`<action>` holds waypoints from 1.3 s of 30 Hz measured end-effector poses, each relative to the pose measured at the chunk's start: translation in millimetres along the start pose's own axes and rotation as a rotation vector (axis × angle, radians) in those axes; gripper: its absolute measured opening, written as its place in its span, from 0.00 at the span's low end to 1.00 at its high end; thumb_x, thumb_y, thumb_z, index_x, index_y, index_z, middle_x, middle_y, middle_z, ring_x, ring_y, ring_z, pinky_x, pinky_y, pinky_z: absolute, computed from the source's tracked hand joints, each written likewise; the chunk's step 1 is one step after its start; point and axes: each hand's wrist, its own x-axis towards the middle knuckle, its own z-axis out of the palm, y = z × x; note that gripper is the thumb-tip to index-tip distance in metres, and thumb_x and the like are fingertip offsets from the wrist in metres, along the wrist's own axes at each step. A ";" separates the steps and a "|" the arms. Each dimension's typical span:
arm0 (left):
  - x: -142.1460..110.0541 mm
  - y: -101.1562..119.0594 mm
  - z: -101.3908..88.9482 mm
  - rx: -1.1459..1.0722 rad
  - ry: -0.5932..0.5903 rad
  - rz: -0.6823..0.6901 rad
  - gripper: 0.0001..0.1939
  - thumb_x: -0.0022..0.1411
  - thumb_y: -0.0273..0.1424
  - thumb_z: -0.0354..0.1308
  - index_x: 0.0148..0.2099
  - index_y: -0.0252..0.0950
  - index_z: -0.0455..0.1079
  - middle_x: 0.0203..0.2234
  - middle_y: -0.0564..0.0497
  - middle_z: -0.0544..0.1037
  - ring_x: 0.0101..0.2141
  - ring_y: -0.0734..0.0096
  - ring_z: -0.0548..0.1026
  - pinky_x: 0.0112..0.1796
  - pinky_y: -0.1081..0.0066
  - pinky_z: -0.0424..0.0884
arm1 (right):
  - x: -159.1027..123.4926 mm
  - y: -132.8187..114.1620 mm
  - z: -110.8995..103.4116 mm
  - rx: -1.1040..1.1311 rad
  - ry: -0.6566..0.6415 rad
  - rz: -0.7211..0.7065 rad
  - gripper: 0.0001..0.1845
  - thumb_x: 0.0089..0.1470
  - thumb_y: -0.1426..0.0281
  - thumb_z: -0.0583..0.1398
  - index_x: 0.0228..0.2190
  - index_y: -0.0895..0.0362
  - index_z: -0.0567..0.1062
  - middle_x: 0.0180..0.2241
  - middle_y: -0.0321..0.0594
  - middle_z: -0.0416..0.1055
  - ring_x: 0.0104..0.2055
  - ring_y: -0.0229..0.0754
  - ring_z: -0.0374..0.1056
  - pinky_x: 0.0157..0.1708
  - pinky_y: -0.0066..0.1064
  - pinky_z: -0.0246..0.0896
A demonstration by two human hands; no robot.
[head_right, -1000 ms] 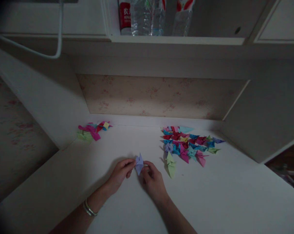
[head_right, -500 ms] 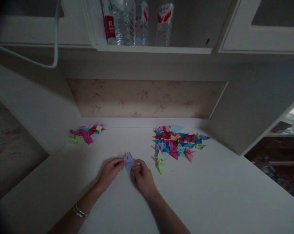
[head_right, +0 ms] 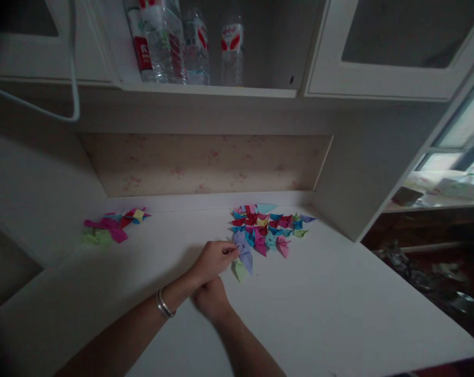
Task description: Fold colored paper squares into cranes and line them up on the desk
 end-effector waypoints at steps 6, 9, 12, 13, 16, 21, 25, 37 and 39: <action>31.3 -8.3 30.0 0.291 -0.098 0.052 0.13 0.59 0.37 0.55 0.37 0.41 0.80 0.31 0.50 0.79 0.32 0.68 0.75 0.35 0.73 0.67 | 1.1 14.4 3.7 -0.040 0.006 -0.078 0.06 0.47 0.77 0.53 0.26 0.59 0.70 0.28 0.39 0.73 0.29 0.39 0.64 0.30 0.27 0.60; 36.8 -13.3 37.6 0.353 -0.141 0.001 0.13 0.59 0.39 0.56 0.39 0.42 0.80 0.34 0.48 0.78 0.34 0.67 0.74 0.36 0.71 0.68 | 2.0 19.8 5.2 -0.085 -0.019 -0.104 0.07 0.45 0.78 0.54 0.26 0.58 0.71 0.28 0.39 0.73 0.29 0.39 0.65 0.31 0.27 0.61; 39.5 -18.5 43.1 0.365 -0.180 0.007 0.11 0.58 0.36 0.57 0.37 0.42 0.80 0.32 0.48 0.78 0.34 0.66 0.74 0.37 0.70 0.70 | 2.0 20.7 5.4 -0.129 -0.021 -0.093 0.07 0.45 0.78 0.54 0.26 0.58 0.71 0.29 0.40 0.74 0.30 0.40 0.67 0.33 0.29 0.61; 40.1 -20.7 44.7 0.362 -0.174 0.019 0.10 0.57 0.34 0.57 0.36 0.42 0.81 0.32 0.48 0.78 0.33 0.66 0.74 0.37 0.69 0.70 | 1.9 20.3 5.2 -0.134 -0.020 -0.079 0.07 0.46 0.78 0.54 0.26 0.58 0.72 0.30 0.40 0.75 0.31 0.41 0.67 0.33 0.29 0.62; 40.9 -27.6 49.4 0.338 -0.118 0.059 0.09 0.55 0.31 0.58 0.33 0.41 0.81 0.31 0.46 0.78 0.32 0.64 0.74 0.36 0.68 0.70 | 1.6 19.1 4.4 -0.148 -0.018 -0.051 0.08 0.46 0.78 0.54 0.27 0.57 0.73 0.31 0.40 0.76 0.32 0.42 0.68 0.34 0.30 0.62; 38.7 -30.6 51.8 0.345 -0.095 0.053 0.09 0.53 0.29 0.58 0.31 0.40 0.80 0.30 0.45 0.76 0.31 0.64 0.74 0.36 0.67 0.70 | 2.1 25.0 5.7 -0.233 -0.048 -0.062 0.09 0.48 0.77 0.54 0.28 0.56 0.73 0.32 0.40 0.75 0.32 0.43 0.67 0.36 0.32 0.62; 36.4 -23.6 47.7 0.418 -0.109 0.056 0.09 0.55 0.30 0.56 0.32 0.40 0.79 0.35 0.45 0.74 0.37 0.61 0.74 0.39 0.66 0.69 | 1.9 30.6 7.0 -0.285 -0.044 -0.072 0.08 0.49 0.75 0.54 0.30 0.56 0.73 0.33 0.42 0.74 0.33 0.44 0.66 0.37 0.34 0.62; 32.4 -17.1 40.4 0.409 -0.099 0.055 0.09 0.53 0.33 0.60 0.36 0.40 0.78 0.37 0.47 0.72 0.39 0.61 0.72 0.42 0.67 0.69 | 2.9 21.6 4.1 -0.203 -0.075 -0.076 0.08 0.50 0.76 0.54 0.29 0.56 0.73 0.31 0.41 0.74 0.32 0.42 0.66 0.36 0.32 0.62; 27.6 -12.4 33.8 0.375 -0.084 0.070 0.09 0.53 0.33 0.60 0.37 0.40 0.78 0.37 0.47 0.72 0.39 0.62 0.72 0.43 0.67 0.68 | 2.5 19.5 3.4 -0.151 -0.074 -0.059 0.09 0.50 0.76 0.54 0.30 0.55 0.73 0.32 0.40 0.74 0.32 0.43 0.66 0.36 0.32 0.62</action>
